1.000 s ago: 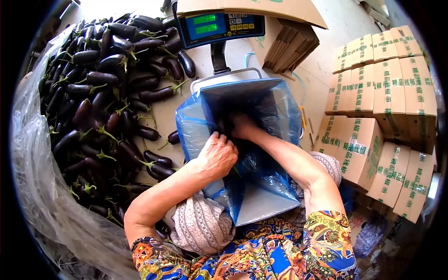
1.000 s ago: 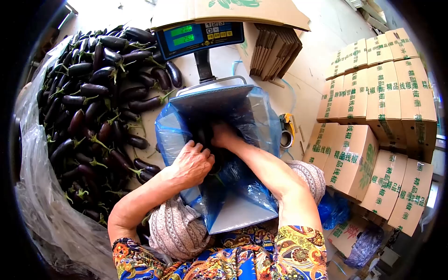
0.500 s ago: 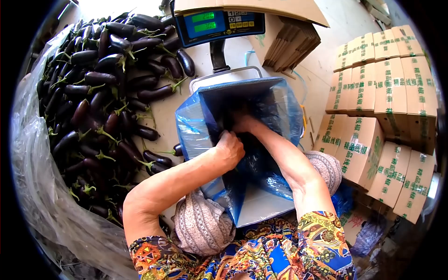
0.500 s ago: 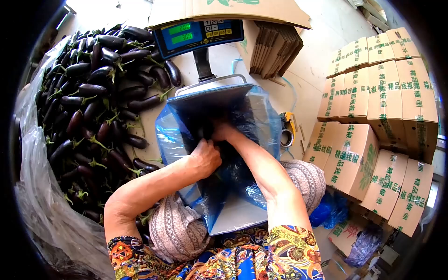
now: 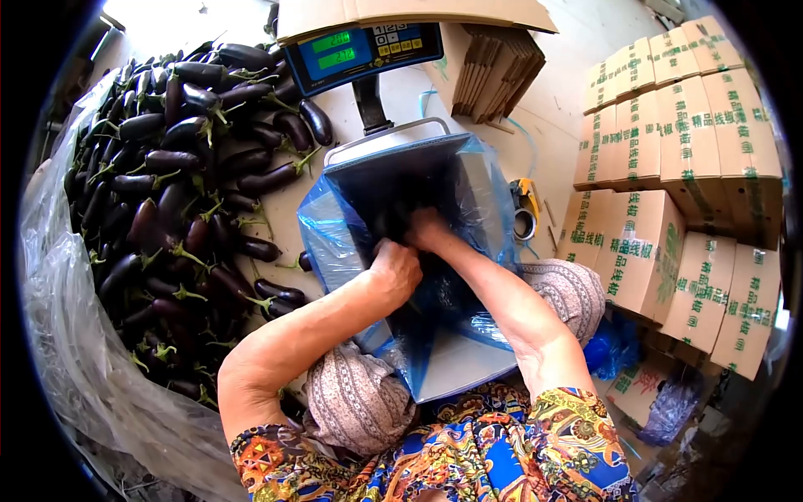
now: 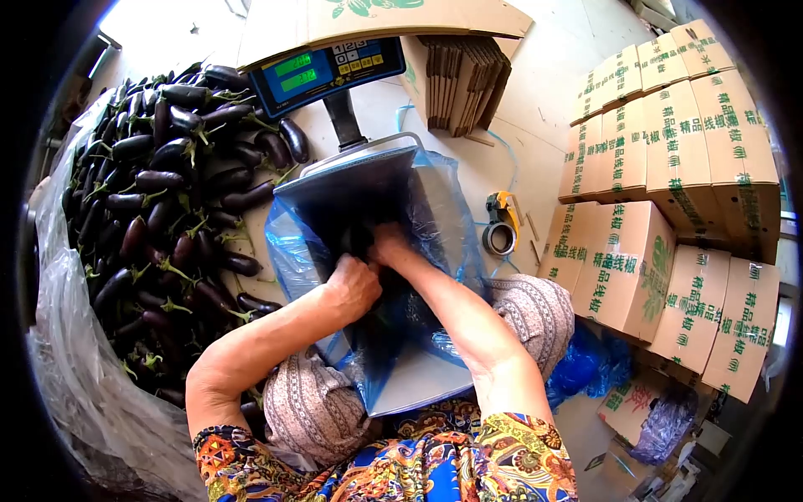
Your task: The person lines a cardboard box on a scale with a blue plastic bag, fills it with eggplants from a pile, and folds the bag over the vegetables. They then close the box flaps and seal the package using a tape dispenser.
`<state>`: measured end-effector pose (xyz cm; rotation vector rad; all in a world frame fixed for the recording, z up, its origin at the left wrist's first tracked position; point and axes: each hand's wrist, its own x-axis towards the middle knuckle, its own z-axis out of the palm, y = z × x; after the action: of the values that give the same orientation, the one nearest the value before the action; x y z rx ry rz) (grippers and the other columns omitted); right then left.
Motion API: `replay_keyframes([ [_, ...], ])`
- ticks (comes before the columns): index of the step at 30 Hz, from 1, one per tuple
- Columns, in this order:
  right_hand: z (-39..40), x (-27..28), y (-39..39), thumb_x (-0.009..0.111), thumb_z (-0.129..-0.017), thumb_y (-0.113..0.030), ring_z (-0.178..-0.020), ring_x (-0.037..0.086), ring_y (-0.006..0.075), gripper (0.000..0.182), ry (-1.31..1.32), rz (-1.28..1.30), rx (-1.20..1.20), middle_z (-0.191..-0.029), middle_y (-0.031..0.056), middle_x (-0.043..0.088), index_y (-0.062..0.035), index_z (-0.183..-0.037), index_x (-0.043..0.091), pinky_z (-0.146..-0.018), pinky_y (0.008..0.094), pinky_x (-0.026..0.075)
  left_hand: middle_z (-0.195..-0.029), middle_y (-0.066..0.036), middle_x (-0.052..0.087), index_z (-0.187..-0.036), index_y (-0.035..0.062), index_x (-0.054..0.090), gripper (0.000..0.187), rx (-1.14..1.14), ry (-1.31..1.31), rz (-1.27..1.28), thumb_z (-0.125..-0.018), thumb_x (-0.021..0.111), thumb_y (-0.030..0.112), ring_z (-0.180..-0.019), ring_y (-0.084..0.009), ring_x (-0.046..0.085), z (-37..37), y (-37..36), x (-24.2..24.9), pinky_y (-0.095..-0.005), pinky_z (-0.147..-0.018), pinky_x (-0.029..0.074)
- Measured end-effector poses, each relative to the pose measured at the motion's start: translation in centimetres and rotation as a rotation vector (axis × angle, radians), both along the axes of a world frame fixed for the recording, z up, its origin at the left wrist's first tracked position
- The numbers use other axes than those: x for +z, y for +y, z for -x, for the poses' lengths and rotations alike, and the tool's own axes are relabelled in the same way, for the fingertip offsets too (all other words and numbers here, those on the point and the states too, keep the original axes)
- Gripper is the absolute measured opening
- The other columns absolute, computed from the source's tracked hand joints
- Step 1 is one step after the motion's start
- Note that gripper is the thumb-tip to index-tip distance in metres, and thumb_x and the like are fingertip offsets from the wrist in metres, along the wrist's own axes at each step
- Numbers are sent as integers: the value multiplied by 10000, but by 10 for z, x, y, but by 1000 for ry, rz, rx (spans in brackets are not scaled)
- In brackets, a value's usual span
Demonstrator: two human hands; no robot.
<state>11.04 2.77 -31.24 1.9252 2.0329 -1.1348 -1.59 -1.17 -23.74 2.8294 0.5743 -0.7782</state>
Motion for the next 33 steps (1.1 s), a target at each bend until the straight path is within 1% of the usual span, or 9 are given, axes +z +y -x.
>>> replay_keyframes([
  [3,-1,15,-6,666,-783,-318,-1007,644,394,472,47,62,-78,-1013,272,669,11,-1122,652,-866,429,523,-918,-39,671,-872,148,757,180,18,-66,14,-838,590,208,-847,-205,637,3,-7,-13,-385,-678,418],
  [8,-1,-10,-26,712,-742,-313,-1192,560,373,558,22,-20,-83,-1271,275,569,-21,-1210,629,-970,403,479,-918,-57,673,-889,137,756,195,29,-98,34,-830,591,221,-869,-248,624,12,-8,9,-409,-740,415],
  [13,14,17,-38,683,-769,-255,-1208,567,324,499,-268,83,-17,-1262,243,589,-62,-1227,637,-975,412,479,-952,-87,657,-942,91,748,252,115,-39,-67,-803,603,244,-992,-302,564,20,8,9,-425,-810,405],
  [16,-11,-64,-31,685,-757,-247,-1180,590,295,475,19,114,195,-1222,207,624,-84,-1202,655,-949,413,497,-1115,-114,635,-1007,83,736,302,118,-217,-217,-804,612,269,-1067,-308,530,15,9,-7,-423,-800,405],
  [18,-21,-105,-33,704,-685,-273,-1031,647,315,444,53,-10,266,-1094,198,677,-79,-1085,705,-883,416,517,-1233,-152,591,-1047,80,724,320,197,-131,-120,-819,608,272,-1173,-345,486,10,26,-12,-449,-851,432],
  [20,-20,-101,-28,710,-649,-287,-949,660,344,431,20,173,145,-1026,216,691,-57,-1013,725,-852,421,522,-1221,-170,599,-1036,79,725,309,316,-112,-81,-813,608,258,-1153,-355,522,5,48,-44,-461,-875,456],
  [23,-11,-46,-34,716,-668,-244,-1127,588,343,440,-126,84,75,-1069,227,678,-47,-1061,701,-1040,395,388,-1147,-156,653,-1045,88,729,291,375,-73,21,-817,598,214,-1069,-338,606,-1,69,-50,-455,-885,494],
  [29,-1,4,-47,709,-648,-232,-914,666,392,418,-122,65,-109,-934,286,675,45,-961,701,-818,438,539,-973,-75,721,-1085,121,735,284,279,-117,33,-844,592,168,-994,-287,665,-2,77,-37,-420,-826,533],
  [33,0,6,-57,699,-695,-218,-964,656,409,459,-97,32,-172,-998,290,666,66,-1053,656,-844,455,536,-1009,-68,717,-1043,146,752,248,322,37,-69,-848,610,197,-1020,-277,660,-14,62,-23,-420,-804,542],
])
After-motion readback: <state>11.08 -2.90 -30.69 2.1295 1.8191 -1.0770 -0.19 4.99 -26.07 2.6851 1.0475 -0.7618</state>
